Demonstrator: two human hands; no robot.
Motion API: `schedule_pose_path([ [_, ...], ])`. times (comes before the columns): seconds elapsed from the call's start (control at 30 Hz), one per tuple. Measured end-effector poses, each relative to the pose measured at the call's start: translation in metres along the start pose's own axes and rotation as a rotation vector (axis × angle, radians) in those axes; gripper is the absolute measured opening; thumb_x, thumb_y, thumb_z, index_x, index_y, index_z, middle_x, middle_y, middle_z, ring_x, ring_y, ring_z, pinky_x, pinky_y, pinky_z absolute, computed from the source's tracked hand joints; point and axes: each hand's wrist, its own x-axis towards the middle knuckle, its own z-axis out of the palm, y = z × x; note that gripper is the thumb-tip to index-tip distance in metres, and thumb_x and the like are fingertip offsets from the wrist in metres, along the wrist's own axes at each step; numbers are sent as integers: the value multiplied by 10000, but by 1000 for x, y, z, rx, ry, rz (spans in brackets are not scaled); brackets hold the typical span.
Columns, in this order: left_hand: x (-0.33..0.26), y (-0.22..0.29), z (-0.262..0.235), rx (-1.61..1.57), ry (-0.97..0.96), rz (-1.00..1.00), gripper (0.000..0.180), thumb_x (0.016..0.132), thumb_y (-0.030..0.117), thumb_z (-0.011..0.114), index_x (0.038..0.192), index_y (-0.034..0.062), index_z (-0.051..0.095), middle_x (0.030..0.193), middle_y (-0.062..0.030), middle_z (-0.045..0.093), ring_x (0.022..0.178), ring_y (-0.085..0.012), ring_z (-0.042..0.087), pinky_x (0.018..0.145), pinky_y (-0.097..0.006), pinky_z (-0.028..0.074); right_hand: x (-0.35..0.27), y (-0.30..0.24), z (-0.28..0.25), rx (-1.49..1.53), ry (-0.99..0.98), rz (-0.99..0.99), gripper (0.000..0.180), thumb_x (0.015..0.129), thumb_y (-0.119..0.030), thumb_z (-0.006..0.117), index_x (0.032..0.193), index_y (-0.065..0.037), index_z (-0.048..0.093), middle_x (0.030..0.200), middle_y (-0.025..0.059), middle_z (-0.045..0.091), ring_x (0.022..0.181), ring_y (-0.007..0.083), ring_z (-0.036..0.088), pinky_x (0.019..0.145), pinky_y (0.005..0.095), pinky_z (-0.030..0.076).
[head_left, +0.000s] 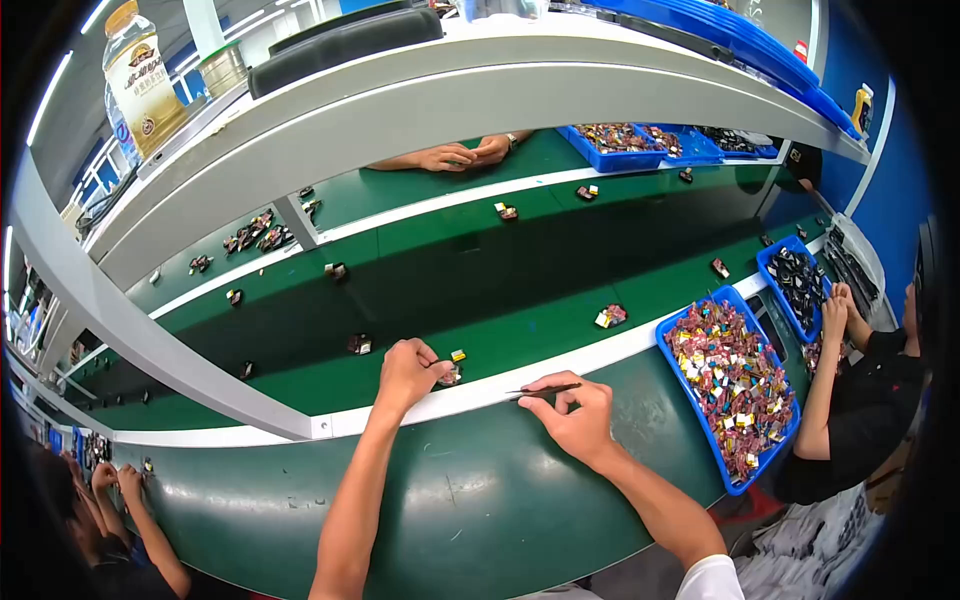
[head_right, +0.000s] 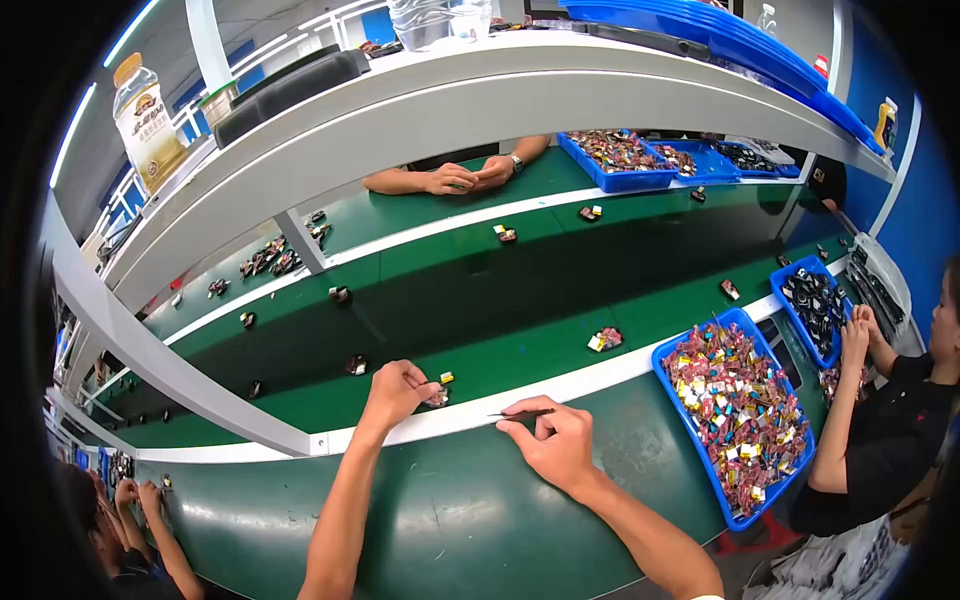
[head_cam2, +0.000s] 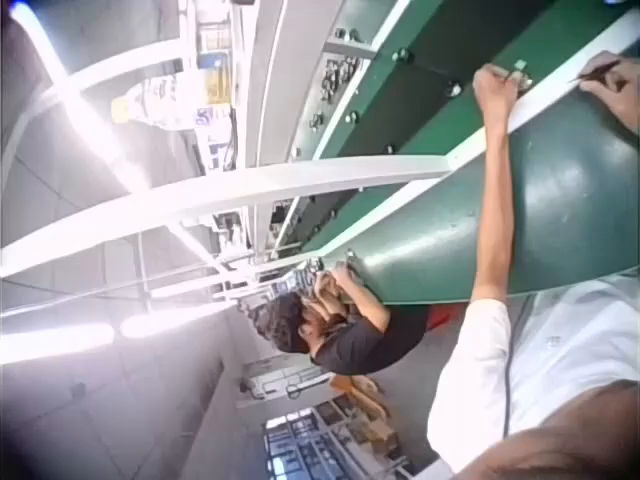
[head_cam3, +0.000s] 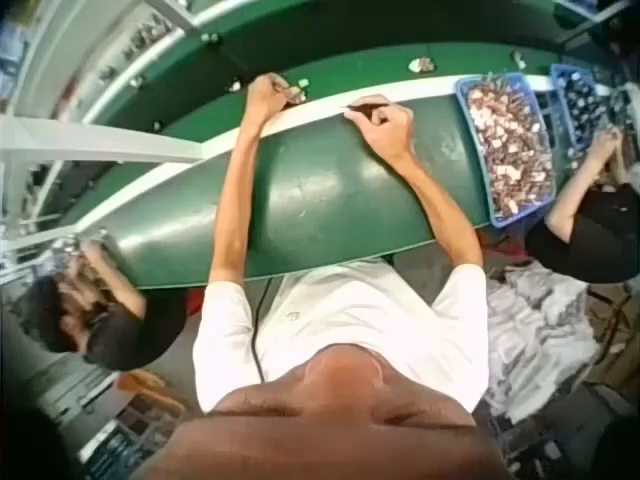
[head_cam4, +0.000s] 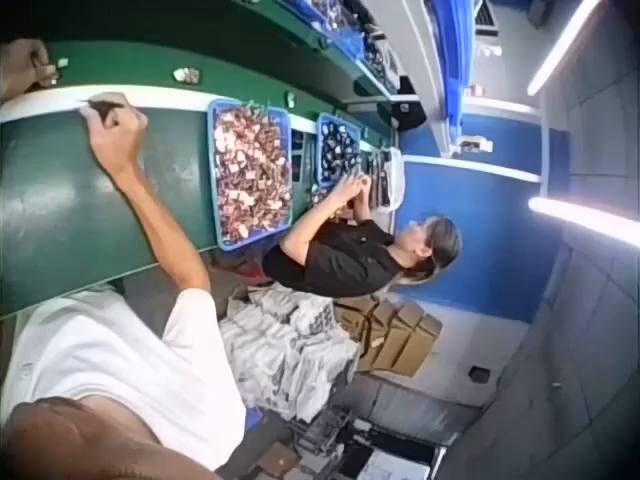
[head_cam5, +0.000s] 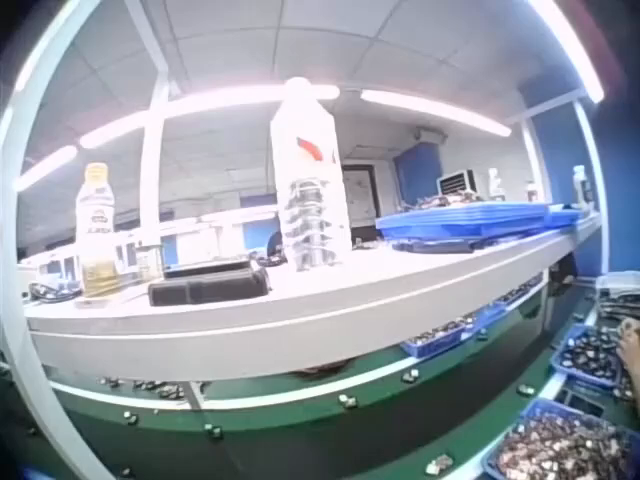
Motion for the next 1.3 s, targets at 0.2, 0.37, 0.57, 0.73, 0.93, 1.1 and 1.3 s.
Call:
schedule_pose_path([
  [0.2,-16,40,-18,-131,-28,-152,202,821,126,792,845,-19,654,691,-95,703,500,-137,611,488,-291,477,-1,-4,6,17,5,47,167,762,33,819,692,38,667,919,73,763,635,77,643,533,209,425],
  [0.37,-32,60,-10,-446,11,-59,164,848,71,767,866,-38,645,711,-67,703,514,-66,593,434,-233,418,3,-7,12,362,66,290,155,792,27,813,906,17,709,759,-6,693,517,-33,391,464,167,280],
  [0.57,-52,85,14,-517,44,73,108,852,2,748,879,-38,651,692,-39,677,534,-14,534,472,-199,385,5,-8,5,307,115,292,139,800,32,805,892,18,703,706,-26,649,517,-34,381,456,172,264],
  [0.73,-61,92,19,-371,51,151,114,846,6,758,878,-34,656,680,-1,630,516,14,435,470,-185,338,2,-7,4,276,102,299,141,801,26,805,894,20,700,712,-25,655,515,-37,382,450,170,261],
  [0.93,-63,93,20,-358,67,197,116,843,-4,756,880,-41,653,669,-19,635,496,12,414,451,-197,319,2,-7,5,264,107,301,143,801,18,807,894,22,699,718,-22,667,515,-38,383,445,172,255],
  [1.1,-64,91,20,-353,61,200,117,845,-1,756,883,-42,653,671,-21,637,494,11,405,449,-202,315,0,-5,6,247,101,309,146,801,15,809,894,23,698,716,-27,663,518,-39,375,445,174,251],
  [1.3,-65,95,21,-375,40,188,117,855,10,752,889,-44,654,678,-19,637,494,12,396,451,-203,310,1,-8,4,257,94,337,141,803,22,806,891,20,695,698,-43,636,525,-45,364,446,180,241],
])
